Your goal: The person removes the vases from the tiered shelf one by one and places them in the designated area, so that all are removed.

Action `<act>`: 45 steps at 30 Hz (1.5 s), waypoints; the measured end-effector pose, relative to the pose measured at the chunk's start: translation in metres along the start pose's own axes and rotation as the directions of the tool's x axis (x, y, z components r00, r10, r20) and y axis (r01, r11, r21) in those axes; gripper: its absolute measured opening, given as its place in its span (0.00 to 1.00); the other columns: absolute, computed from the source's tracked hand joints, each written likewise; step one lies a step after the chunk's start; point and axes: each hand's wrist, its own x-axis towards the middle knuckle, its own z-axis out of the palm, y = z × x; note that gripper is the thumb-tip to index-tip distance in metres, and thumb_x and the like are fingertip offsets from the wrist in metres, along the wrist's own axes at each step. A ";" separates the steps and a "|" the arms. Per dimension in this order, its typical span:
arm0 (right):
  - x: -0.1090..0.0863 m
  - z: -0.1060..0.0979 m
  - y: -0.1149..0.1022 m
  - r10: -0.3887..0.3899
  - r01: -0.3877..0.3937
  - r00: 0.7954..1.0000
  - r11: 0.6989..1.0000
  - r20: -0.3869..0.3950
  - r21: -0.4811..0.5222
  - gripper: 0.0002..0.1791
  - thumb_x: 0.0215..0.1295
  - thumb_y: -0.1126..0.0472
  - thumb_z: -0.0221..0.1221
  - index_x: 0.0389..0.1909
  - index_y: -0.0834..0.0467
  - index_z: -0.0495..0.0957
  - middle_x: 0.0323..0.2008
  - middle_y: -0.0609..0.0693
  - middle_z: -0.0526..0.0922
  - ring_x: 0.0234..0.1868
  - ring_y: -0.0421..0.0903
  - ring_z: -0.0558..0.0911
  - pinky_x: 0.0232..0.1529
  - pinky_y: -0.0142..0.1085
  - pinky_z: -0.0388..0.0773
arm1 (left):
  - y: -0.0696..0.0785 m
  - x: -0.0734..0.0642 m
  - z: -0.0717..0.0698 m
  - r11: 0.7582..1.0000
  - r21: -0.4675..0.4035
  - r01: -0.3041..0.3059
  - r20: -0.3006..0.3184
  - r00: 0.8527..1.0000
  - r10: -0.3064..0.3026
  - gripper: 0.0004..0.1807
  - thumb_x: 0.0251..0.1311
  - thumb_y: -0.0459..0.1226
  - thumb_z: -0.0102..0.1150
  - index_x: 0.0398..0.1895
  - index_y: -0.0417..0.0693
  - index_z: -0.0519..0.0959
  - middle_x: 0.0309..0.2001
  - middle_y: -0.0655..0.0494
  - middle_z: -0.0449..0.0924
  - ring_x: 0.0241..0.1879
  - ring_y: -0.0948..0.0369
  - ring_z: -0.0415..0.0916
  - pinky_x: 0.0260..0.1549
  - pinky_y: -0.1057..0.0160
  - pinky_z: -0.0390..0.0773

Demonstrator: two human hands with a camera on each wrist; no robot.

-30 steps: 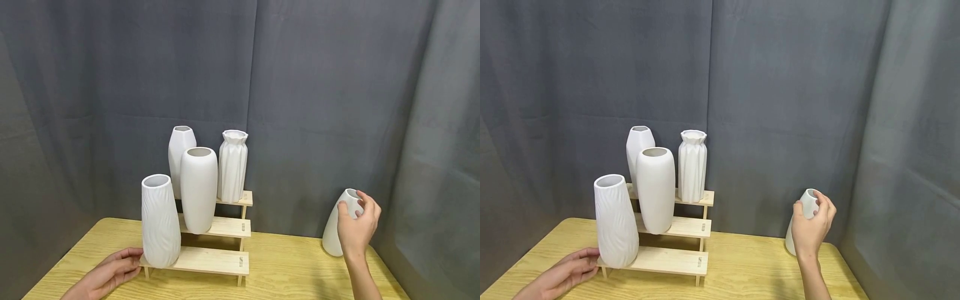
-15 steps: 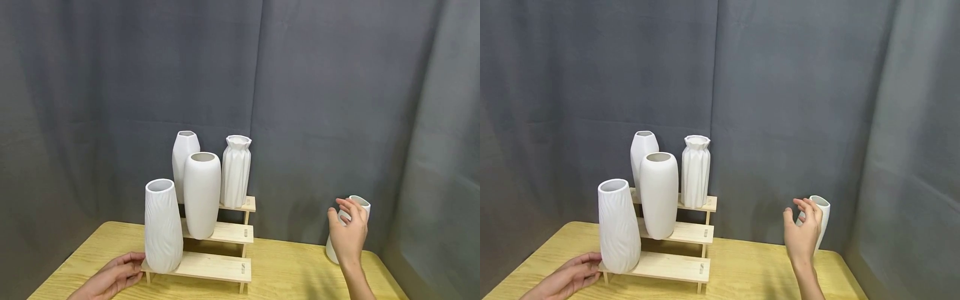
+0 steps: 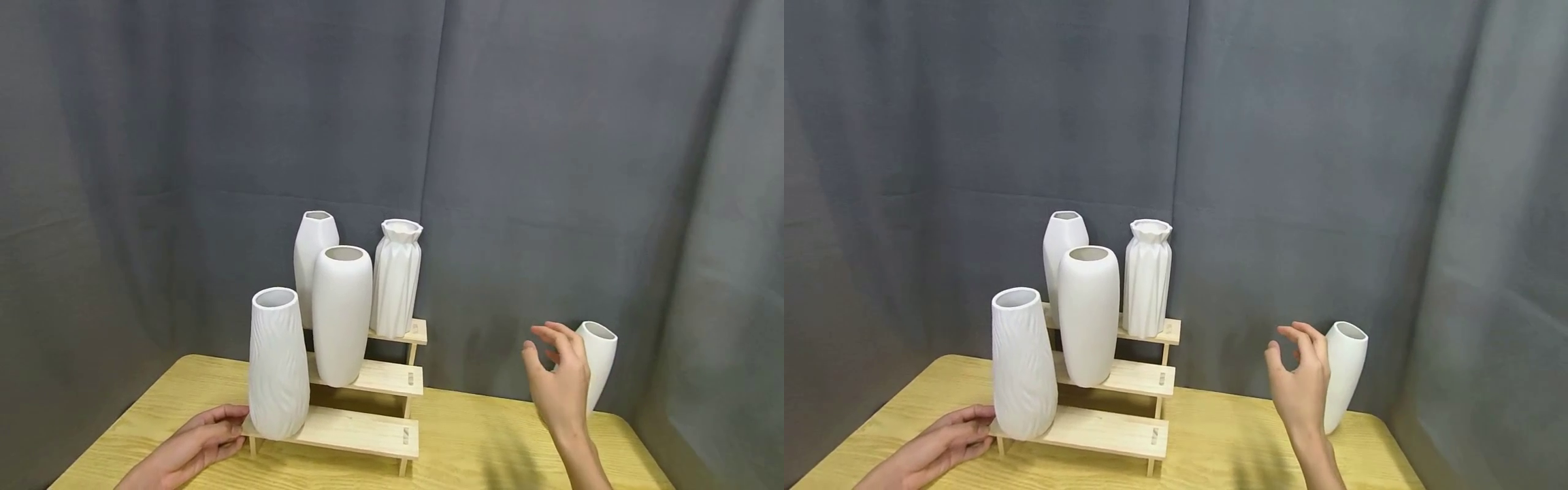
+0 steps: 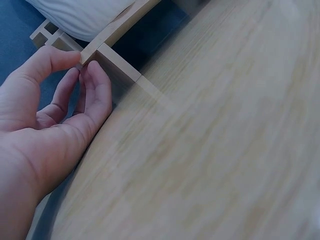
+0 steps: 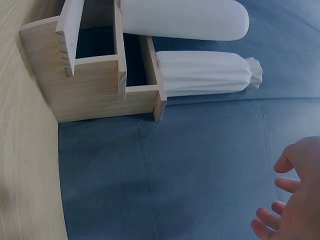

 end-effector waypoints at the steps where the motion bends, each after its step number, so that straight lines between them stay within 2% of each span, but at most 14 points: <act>1: -0.001 0.000 0.000 -0.011 0.011 1.000 1.000 0.007 -0.008 0.12 0.67 0.69 0.63 0.50 0.65 0.82 0.60 0.54 0.74 0.59 0.51 0.73 0.52 0.31 0.69 | 0.000 0.001 0.000 1.000 -0.004 0.000 0.010 1.000 0.000 0.19 0.76 0.24 0.40 0.58 0.46 0.79 0.53 0.54 0.77 0.50 0.61 0.76 0.57 0.59 0.75; 7: -0.006 0.004 -0.003 -0.064 0.066 0.997 0.998 0.051 -0.025 0.12 0.65 0.71 0.64 0.48 0.65 0.82 0.60 0.57 0.74 0.59 0.53 0.74 0.51 0.33 0.70 | -0.005 0.003 -0.005 0.996 -0.088 0.026 0.110 0.994 -0.016 0.23 0.78 0.24 0.34 0.59 0.46 0.79 0.55 0.52 0.77 0.52 0.60 0.76 0.58 0.60 0.74; 10: -0.005 0.008 -0.005 -0.076 0.078 0.994 0.997 0.084 -0.019 0.12 0.65 0.70 0.64 0.49 0.64 0.82 0.61 0.57 0.74 0.60 0.53 0.73 0.51 0.38 0.71 | -0.005 0.003 -0.007 0.993 -0.113 0.034 0.138 0.990 -0.019 0.24 0.78 0.24 0.33 0.60 0.47 0.79 0.55 0.53 0.77 0.52 0.60 0.76 0.59 0.60 0.74; 15: -0.006 0.014 -0.008 -0.092 0.095 0.988 0.995 0.123 -0.020 0.12 0.66 0.69 0.64 0.49 0.63 0.82 0.61 0.56 0.74 0.60 0.54 0.74 0.51 0.41 0.73 | 0.001 0.004 -0.008 0.994 -0.104 0.032 0.138 0.990 -0.018 0.24 0.79 0.24 0.32 0.60 0.46 0.79 0.56 0.52 0.77 0.53 0.59 0.76 0.59 0.60 0.74; 19: -0.008 0.017 -0.009 -0.106 0.110 0.984 0.994 0.145 -0.021 0.12 0.65 0.70 0.65 0.49 0.63 0.82 0.61 0.57 0.73 0.60 0.54 0.74 0.52 0.41 0.73 | -0.001 0.003 -0.008 0.994 -0.104 0.034 0.130 0.991 -0.020 0.24 0.79 0.24 0.33 0.61 0.46 0.79 0.56 0.53 0.78 0.53 0.60 0.76 0.60 0.60 0.73; 24: -0.009 0.021 -0.013 -0.110 0.115 0.981 0.993 0.157 -0.019 0.11 0.66 0.69 0.65 0.49 0.62 0.82 0.61 0.55 0.73 0.60 0.55 0.74 0.52 0.41 0.74 | 0.003 -0.002 -0.009 0.996 -0.084 0.030 0.131 0.991 -0.019 0.23 0.79 0.24 0.33 0.61 0.47 0.79 0.56 0.54 0.78 0.53 0.59 0.76 0.60 0.59 0.73; 32: -0.011 0.020 -0.015 -0.128 0.131 0.979 0.991 0.157 -0.012 0.12 0.65 0.70 0.66 0.48 0.62 0.83 0.59 0.54 0.76 0.59 0.52 0.75 0.51 0.44 0.76 | 0.000 0.003 -0.008 0.994 -0.106 0.027 0.143 0.990 -0.012 0.24 0.78 0.24 0.33 0.60 0.46 0.79 0.56 0.53 0.77 0.52 0.60 0.77 0.59 0.60 0.74; 35: -0.014 0.024 -0.020 -0.163 0.162 0.969 0.987 0.185 0.022 0.12 0.65 0.70 0.66 0.48 0.61 0.83 0.57 0.52 0.78 0.57 0.49 0.77 0.51 0.38 0.76 | 0.000 0.002 -0.008 0.996 -0.093 0.018 0.122 0.993 -0.006 0.23 0.78 0.24 0.33 0.60 0.46 0.78 0.56 0.52 0.77 0.52 0.60 0.76 0.59 0.59 0.74; 39: -0.019 0.029 -0.025 -0.267 0.259 0.939 0.964 0.218 0.065 0.13 0.63 0.71 0.67 0.49 0.61 0.82 0.56 0.50 0.79 0.56 0.48 0.78 0.53 0.29 0.74 | 0.000 0.002 -0.006 0.998 -0.064 0.004 0.077 0.997 0.001 0.22 0.77 0.23 0.34 0.60 0.45 0.78 0.55 0.52 0.77 0.51 0.59 0.76 0.59 0.58 0.74; 42: -0.024 0.035 -0.029 -0.346 0.330 0.909 0.938 0.232 0.104 0.15 0.62 0.72 0.67 0.49 0.61 0.82 0.55 0.50 0.79 0.55 0.48 0.78 0.54 0.26 0.72 | -0.001 0.001 -0.006 0.999 -0.049 0.003 0.035 0.999 -0.002 0.22 0.77 0.23 0.37 0.59 0.45 0.79 0.55 0.53 0.77 0.51 0.59 0.76 0.59 0.58 0.74; 45: -0.029 0.042 -0.035 -0.378 0.350 0.892 0.924 0.249 0.151 0.16 0.61 0.72 0.67 0.50 0.59 0.82 0.56 0.48 0.79 0.54 0.48 0.79 0.54 0.25 0.72 | 0.000 0.001 -0.005 0.999 -0.031 0.014 0.004 1.000 -0.013 0.20 0.76 0.24 0.40 0.58 0.46 0.79 0.54 0.54 0.77 0.50 0.60 0.76 0.59 0.58 0.75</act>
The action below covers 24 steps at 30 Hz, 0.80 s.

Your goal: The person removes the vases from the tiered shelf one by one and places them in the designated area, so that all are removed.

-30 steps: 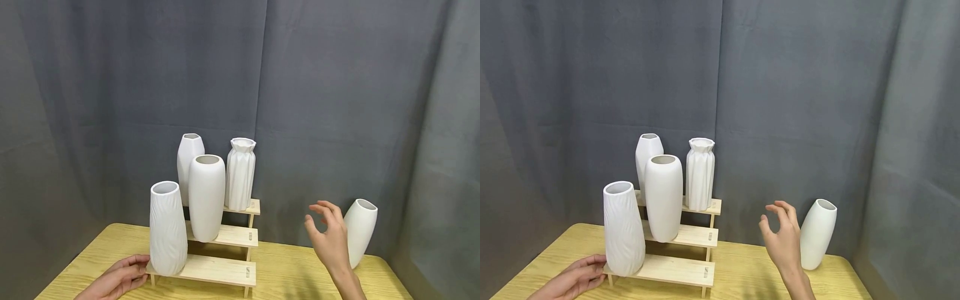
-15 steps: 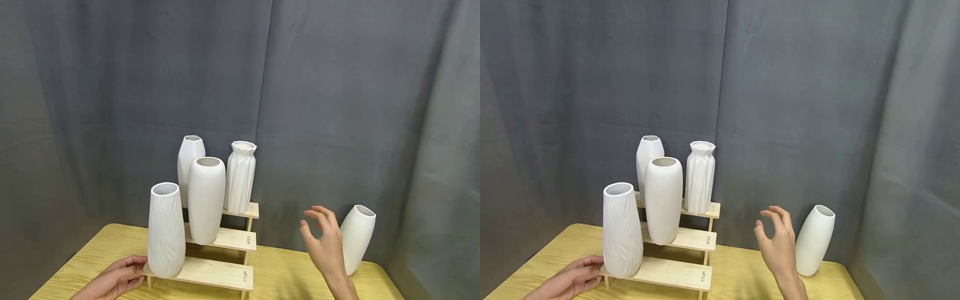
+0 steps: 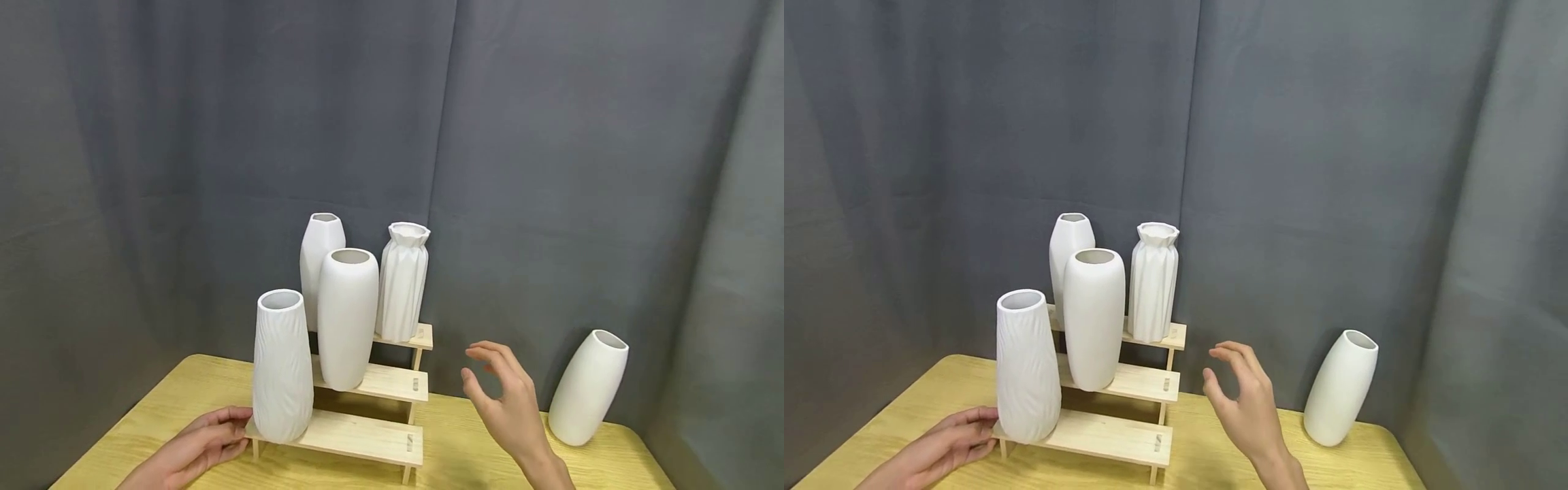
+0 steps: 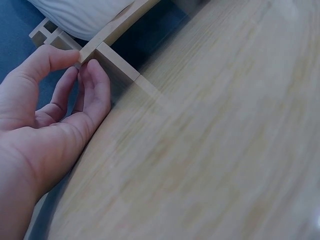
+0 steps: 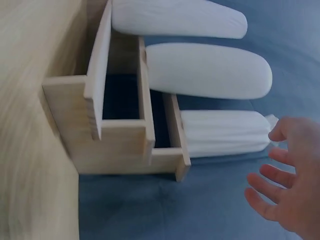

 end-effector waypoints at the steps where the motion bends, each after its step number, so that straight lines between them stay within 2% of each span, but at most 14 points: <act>1: -0.002 0.002 -0.002 -0.002 0.002 1.000 1.000 0.007 0.012 0.17 0.61 0.72 0.68 0.50 0.58 0.82 0.56 0.47 0.79 0.54 0.47 0.79 0.53 0.26 0.73 | 0.000 0.000 0.001 1.000 0.005 0.006 -0.007 1.000 -0.006 0.19 0.76 0.24 0.40 0.58 0.47 0.79 0.54 0.54 0.77 0.50 0.61 0.76 0.58 0.58 0.75; 4: -0.005 0.010 -0.007 0.002 -0.003 1.000 0.999 0.028 0.045 0.18 0.62 0.71 0.69 0.52 0.55 0.82 0.56 0.44 0.78 0.53 0.46 0.79 0.52 0.28 0.74 | -0.001 0.000 0.002 1.000 0.023 0.020 -0.026 0.999 -0.020 0.19 0.76 0.25 0.41 0.56 0.48 0.80 0.53 0.54 0.76 0.50 0.62 0.76 0.58 0.58 0.75; 9: -0.006 0.022 -0.018 0.030 -0.037 0.998 0.991 0.056 0.129 0.20 0.60 0.72 0.70 0.53 0.55 0.82 0.55 0.46 0.79 0.52 0.48 0.80 0.50 0.33 0.77 | 0.000 0.000 0.004 0.998 0.052 0.025 -0.045 0.999 -0.023 0.18 0.76 0.26 0.43 0.58 0.48 0.79 0.55 0.53 0.75 0.50 0.61 0.75 0.57 0.58 0.76; 18: 0.002 0.044 -0.044 0.052 -0.072 0.995 0.963 0.086 0.259 0.22 0.57 0.77 0.70 0.50 0.55 0.82 0.52 0.50 0.81 0.51 0.51 0.81 0.47 0.41 0.81 | 0.012 0.002 0.000 0.995 0.101 -0.022 -0.061 0.998 0.028 0.17 0.75 0.26 0.44 0.59 0.46 0.77 0.55 0.52 0.73 0.48 0.63 0.74 0.56 0.59 0.76; 21: -0.003 0.054 -0.049 0.056 -0.087 0.992 0.951 0.113 0.296 0.22 0.58 0.75 0.70 0.51 0.53 0.81 0.53 0.48 0.80 0.51 0.51 0.81 0.46 0.44 0.82 | 0.008 0.000 0.001 0.996 0.087 -0.027 -0.062 0.998 0.033 0.16 0.75 0.26 0.45 0.58 0.45 0.78 0.54 0.52 0.73 0.47 0.63 0.74 0.55 0.60 0.76; 24: -0.011 0.065 -0.054 0.076 -0.122 0.985 0.939 0.152 0.320 0.22 0.59 0.72 0.71 0.51 0.50 0.81 0.53 0.45 0.80 0.51 0.48 0.81 0.46 0.45 0.83 | -0.002 0.002 0.005 0.999 0.043 -0.002 -0.057 0.998 0.004 0.16 0.74 0.25 0.45 0.57 0.46 0.78 0.52 0.52 0.73 0.47 0.63 0.75 0.56 0.60 0.76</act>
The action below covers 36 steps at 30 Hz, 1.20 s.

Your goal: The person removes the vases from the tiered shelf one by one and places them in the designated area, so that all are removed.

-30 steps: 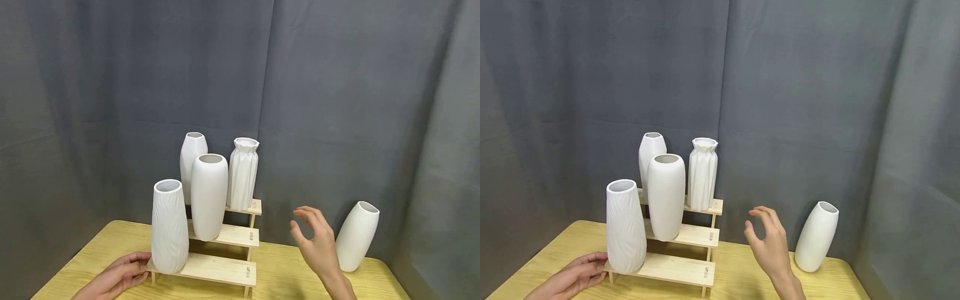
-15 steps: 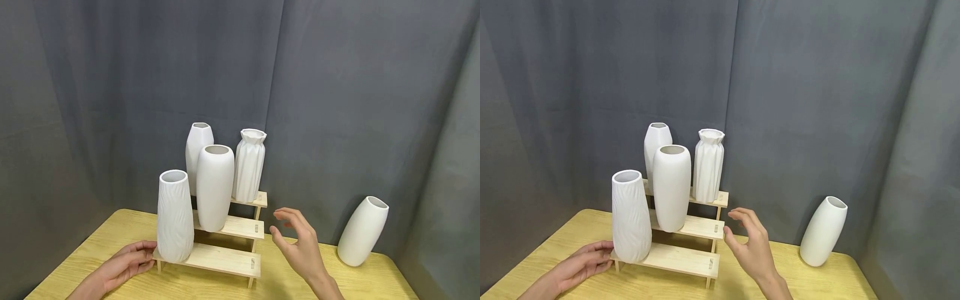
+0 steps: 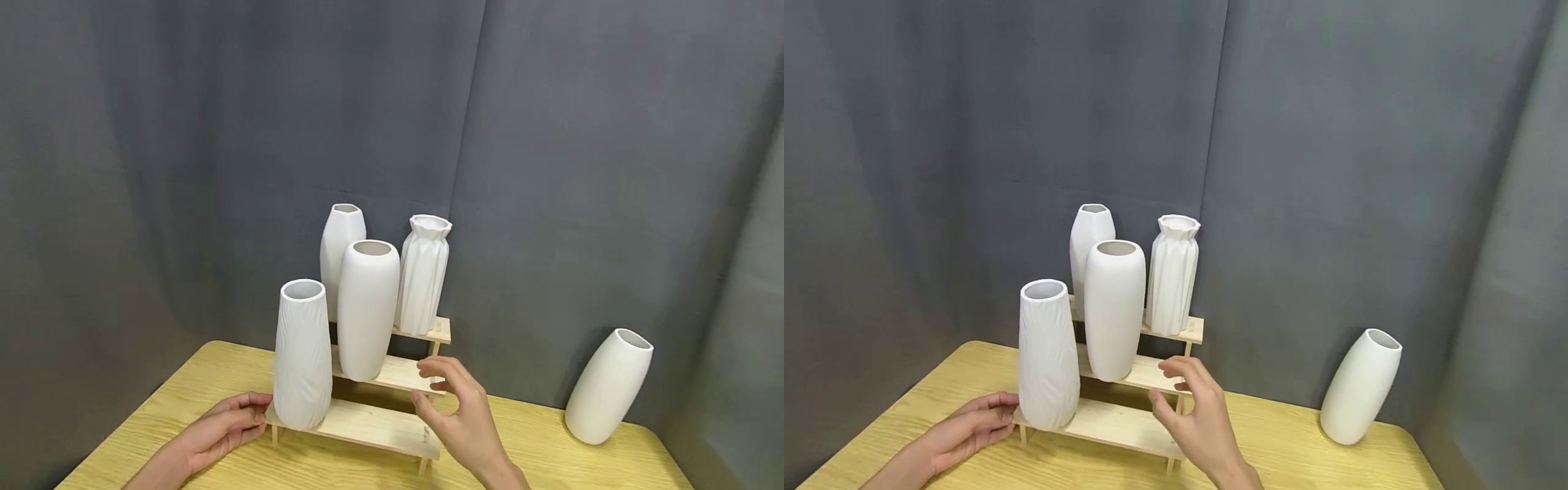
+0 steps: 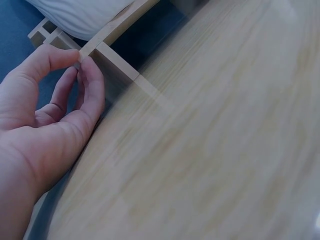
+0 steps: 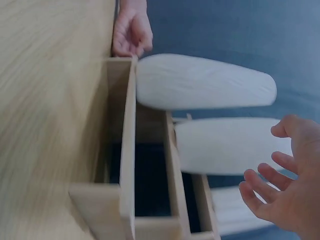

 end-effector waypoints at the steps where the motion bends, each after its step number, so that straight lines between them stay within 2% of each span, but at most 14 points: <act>1: -0.002 0.003 0.001 0.018 -0.018 1.000 1.000 0.011 0.005 0.22 0.59 0.71 0.71 0.51 0.48 0.81 0.53 0.44 0.80 0.50 0.47 0.81 0.46 0.45 0.83 | -0.004 0.002 0.002 1.000 -0.012 0.009 0.005 1.000 -0.009 0.16 0.74 0.25 0.45 0.57 0.45 0.78 0.52 0.52 0.73 0.47 0.63 0.75 0.56 0.60 0.76; 6: -0.006 0.030 0.003 0.100 -0.105 0.993 0.991 0.065 0.081 0.21 0.60 0.69 0.72 0.52 0.47 0.81 0.53 0.46 0.81 0.49 0.50 0.82 0.47 0.42 0.83 | -0.019 0.008 0.007 0.999 -0.034 0.029 0.007 1.000 -0.029 0.16 0.75 0.26 0.46 0.56 0.46 0.79 0.51 0.53 0.74 0.47 0.63 0.75 0.57 0.59 0.75; 9: -0.004 0.056 0.002 0.136 -0.149 0.987 0.974 0.083 0.169 0.20 0.61 0.67 0.72 0.54 0.54 0.81 0.53 0.51 0.81 0.49 0.55 0.82 0.47 0.45 0.83 | -0.019 0.005 0.004 0.999 -0.031 0.026 0.007 1.000 -0.026 0.16 0.75 0.26 0.45 0.56 0.47 0.79 0.52 0.53 0.75 0.47 0.62 0.76 0.56 0.59 0.76; 12: -0.001 0.081 -0.003 0.203 -0.216 0.976 0.950 0.081 0.226 0.23 0.61 0.64 0.72 0.57 0.58 0.78 0.53 0.54 0.80 0.49 0.56 0.82 0.50 0.47 0.82 | -0.015 0.001 0.002 0.999 -0.032 0.025 0.017 1.000 -0.025 0.17 0.76 0.26 0.44 0.57 0.47 0.79 0.53 0.53 0.75 0.48 0.62 0.76 0.57 0.59 0.75; 16: 0.004 0.107 -0.014 0.314 -0.325 0.946 0.923 0.084 0.207 0.29 0.60 0.54 0.74 0.60 0.57 0.76 0.54 0.51 0.79 0.51 0.52 0.80 0.52 0.48 0.80 | -0.009 -0.003 0.000 1.000 -0.027 0.016 0.030 0.999 -0.015 0.17 0.76 0.26 0.43 0.58 0.46 0.79 0.54 0.53 0.75 0.49 0.62 0.75 0.58 0.58 0.75; 22: 0.008 0.131 -0.021 0.408 -0.417 0.909 0.895 0.090 0.157 0.41 0.54 0.42 0.76 0.65 0.53 0.71 0.57 0.50 0.75 0.54 0.50 0.77 0.53 0.49 0.78 | -0.001 0.001 0.000 1.000 0.010 0.009 0.024 1.000 -0.010 0.17 0.76 0.27 0.44 0.59 0.46 0.78 0.56 0.54 0.75 0.50 0.62 0.74 0.57 0.59 0.75; 25: 0.008 0.140 -0.021 0.432 -0.441 0.897 0.886 0.093 0.144 0.45 0.52 0.40 0.76 0.67 0.52 0.69 0.59 0.49 0.74 0.55 0.49 0.75 0.52 0.46 0.77 | 0.000 0.001 0.000 1.000 0.015 0.008 0.026 1.000 -0.008 0.17 0.76 0.27 0.45 0.59 0.47 0.78 0.55 0.54 0.75 0.49 0.62 0.74 0.56 0.59 0.75; 32: 0.009 0.153 -0.021 0.410 -0.420 0.908 0.892 0.091 0.168 0.42 0.51 0.42 0.77 0.65 0.46 0.69 0.53 0.43 0.73 0.51 0.46 0.75 0.48 0.38 0.76 | 0.002 -0.001 -0.001 1.000 0.005 0.009 0.035 0.999 -0.009 0.18 0.76 0.26 0.44 0.58 0.48 0.79 0.54 0.54 0.76 0.49 0.62 0.74 0.55 0.60 0.76; 36: 0.011 0.159 -0.021 0.429 -0.436 0.900 0.879 0.078 0.192 0.45 0.51 0.42 0.77 0.67 0.46 0.67 0.53 0.43 0.73 0.50 0.44 0.75 0.49 0.40 0.77 | 0.004 0.001 -0.002 1.000 -0.002 0.012 0.035 0.999 -0.012 0.18 0.75 0.26 0.44 0.58 0.48 0.79 0.53 0.54 0.75 0.48 0.62 0.74 0.56 0.60 0.76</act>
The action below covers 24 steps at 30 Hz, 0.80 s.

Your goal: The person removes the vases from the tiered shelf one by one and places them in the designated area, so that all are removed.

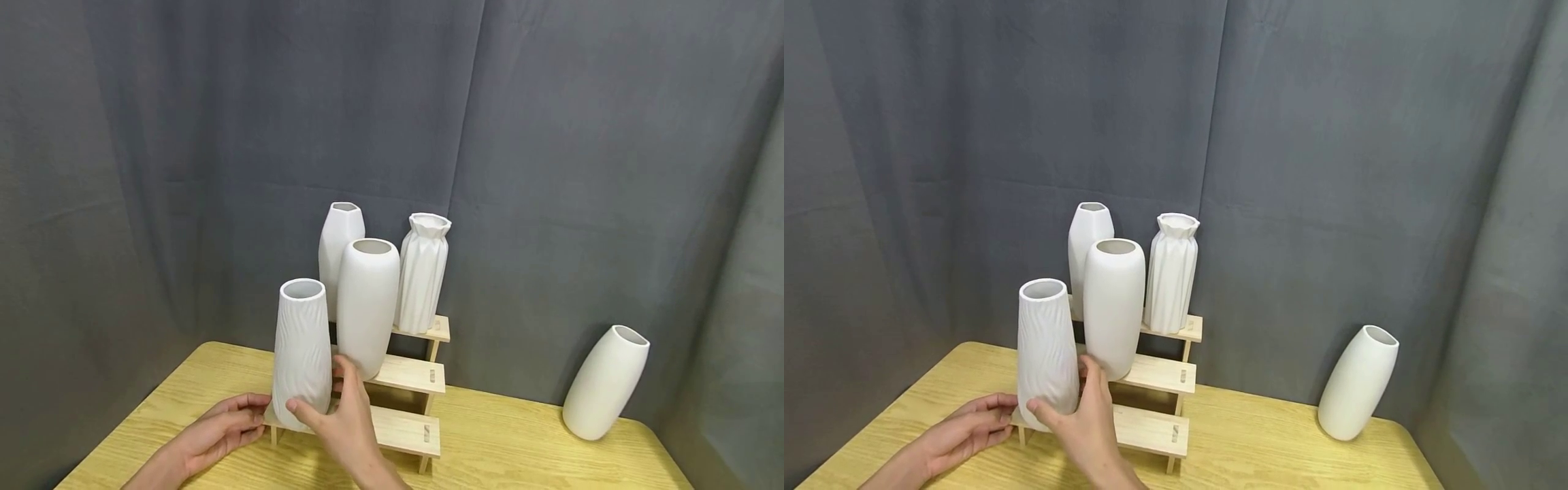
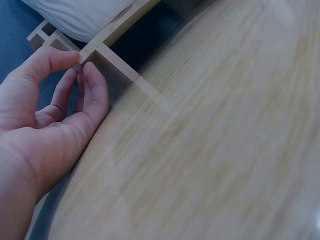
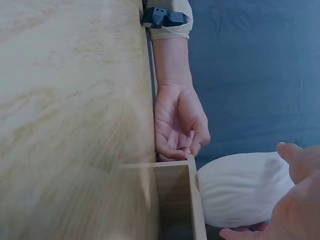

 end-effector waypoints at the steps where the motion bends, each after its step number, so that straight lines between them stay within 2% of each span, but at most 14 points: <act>1: 0.000 0.001 0.000 0.008 -0.008 1.000 1.000 -0.007 0.005 0.45 0.51 0.42 0.77 0.68 0.46 0.66 0.53 0.43 0.73 0.50 0.43 0.75 0.50 0.41 0.76 | 0.000 0.001 0.000 1.000 0.001 0.001 0.003 1.000 -0.001 0.18 0.75 0.26 0.44 0.59 0.47 0.79 0.53 0.54 0.75 0.48 0.62 0.74 0.56 0.60 0.76; 7: 0.000 0.009 0.002 0.022 -0.021 0.999 0.999 -0.034 0.033 0.51 0.50 0.42 0.78 0.72 0.47 0.62 0.57 0.42 0.71 0.55 0.43 0.73 0.56 0.44 0.72 | 0.002 0.003 -0.001 1.000 0.017 0.004 0.023 1.000 -0.005 0.19 0.77 0.26 0.42 0.60 0.47 0.78 0.55 0.54 0.74 0.49 0.62 0.74 0.56 0.60 0.76; 13: -0.001 0.018 0.004 0.041 -0.040 0.999 0.999 -0.026 0.014 0.52 0.51 0.41 0.77 0.74 0.47 0.60 0.63 0.40 0.68 0.60 0.43 0.72 0.62 0.45 0.69 | 0.003 0.000 -0.005 1.000 -0.024 0.005 0.058 0.998 -0.004 0.20 0.77 0.25 0.41 0.61 0.47 0.78 0.57 0.53 0.75 0.52 0.61 0.75 0.57 0.59 0.76; 19: -0.001 0.020 0.009 0.034 -0.033 0.999 0.999 -0.033 0.024 0.47 0.54 0.44 0.76 0.72 0.42 0.64 0.59 0.39 0.70 0.58 0.42 0.73 0.59 0.44 0.70 | 0.004 0.000 -0.005 0.999 -0.038 0.014 0.064 0.998 -0.011 0.20 0.77 0.25 0.40 0.60 0.47 0.78 0.57 0.53 0.74 0.51 0.61 0.75 0.57 0.59 0.75; 24: 0.000 0.017 0.014 0.008 -0.006 0.999 0.999 -0.054 0.034 0.44 0.52 0.45 0.78 0.69 0.40 0.67 0.56 0.37 0.72 0.56 0.41 0.73 0.59 0.43 0.71 | 0.004 0.002 -0.003 0.999 -0.031 0.022 0.064 0.998 -0.020 0.20 0.77 0.25 0.40 0.60 0.48 0.79 0.57 0.53 0.74 0.50 0.61 0.75 0.57 0.59 0.75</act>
